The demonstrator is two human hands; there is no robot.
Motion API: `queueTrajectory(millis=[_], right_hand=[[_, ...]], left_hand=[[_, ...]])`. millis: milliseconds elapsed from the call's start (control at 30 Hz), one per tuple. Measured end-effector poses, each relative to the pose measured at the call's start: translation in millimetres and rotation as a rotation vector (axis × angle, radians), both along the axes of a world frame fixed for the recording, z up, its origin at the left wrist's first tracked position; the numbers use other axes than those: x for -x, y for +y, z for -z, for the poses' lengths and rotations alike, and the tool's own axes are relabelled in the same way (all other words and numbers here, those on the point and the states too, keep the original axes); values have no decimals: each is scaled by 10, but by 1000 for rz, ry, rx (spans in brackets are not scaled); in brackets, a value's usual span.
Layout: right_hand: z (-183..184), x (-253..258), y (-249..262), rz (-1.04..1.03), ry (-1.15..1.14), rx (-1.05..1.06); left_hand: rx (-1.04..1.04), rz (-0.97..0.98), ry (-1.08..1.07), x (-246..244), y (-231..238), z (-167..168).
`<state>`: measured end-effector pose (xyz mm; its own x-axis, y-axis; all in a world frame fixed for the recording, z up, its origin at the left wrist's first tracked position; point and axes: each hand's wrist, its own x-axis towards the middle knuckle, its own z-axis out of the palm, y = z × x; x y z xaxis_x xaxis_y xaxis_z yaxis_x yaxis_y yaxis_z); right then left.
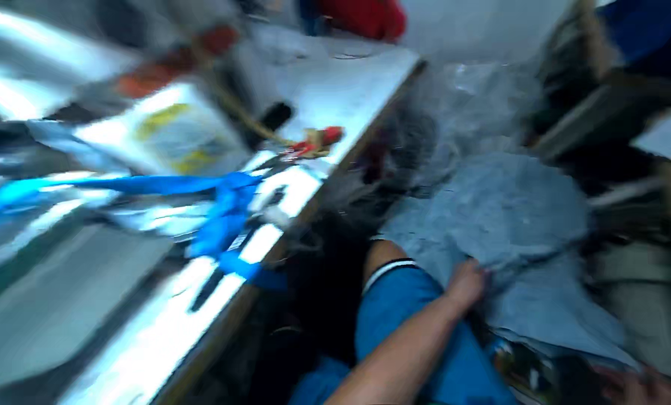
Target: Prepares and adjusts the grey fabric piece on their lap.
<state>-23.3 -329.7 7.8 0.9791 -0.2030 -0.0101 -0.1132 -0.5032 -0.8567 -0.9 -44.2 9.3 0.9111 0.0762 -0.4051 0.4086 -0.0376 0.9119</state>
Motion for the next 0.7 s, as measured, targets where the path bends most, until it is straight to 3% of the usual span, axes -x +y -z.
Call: queueTrajectory(millis=[100, 267, 467, 567, 633, 700], right_hand=[[-294, -56, 227, 108, -19, -58], [-582, -329, 448, 82, -236, -73], [-789, -702, 861, -352, -420, 236], [-830, -859, 1083, -659, -360, 68], [-819, -899, 1061, -672, -256, -110], [-739, -873, 862, -503, -202, -26]], left_hand=[[7, -51, 6, -41, -34, 61], [64, -72, 20, -99, -68, 123], [-48, 279, -97, -109, -168, 90], [-196, 398, -63, -133, -173, 74], [-209, 361, -14, -154, -130, 82], [-87, 192, -3, -155, -102, 143]])
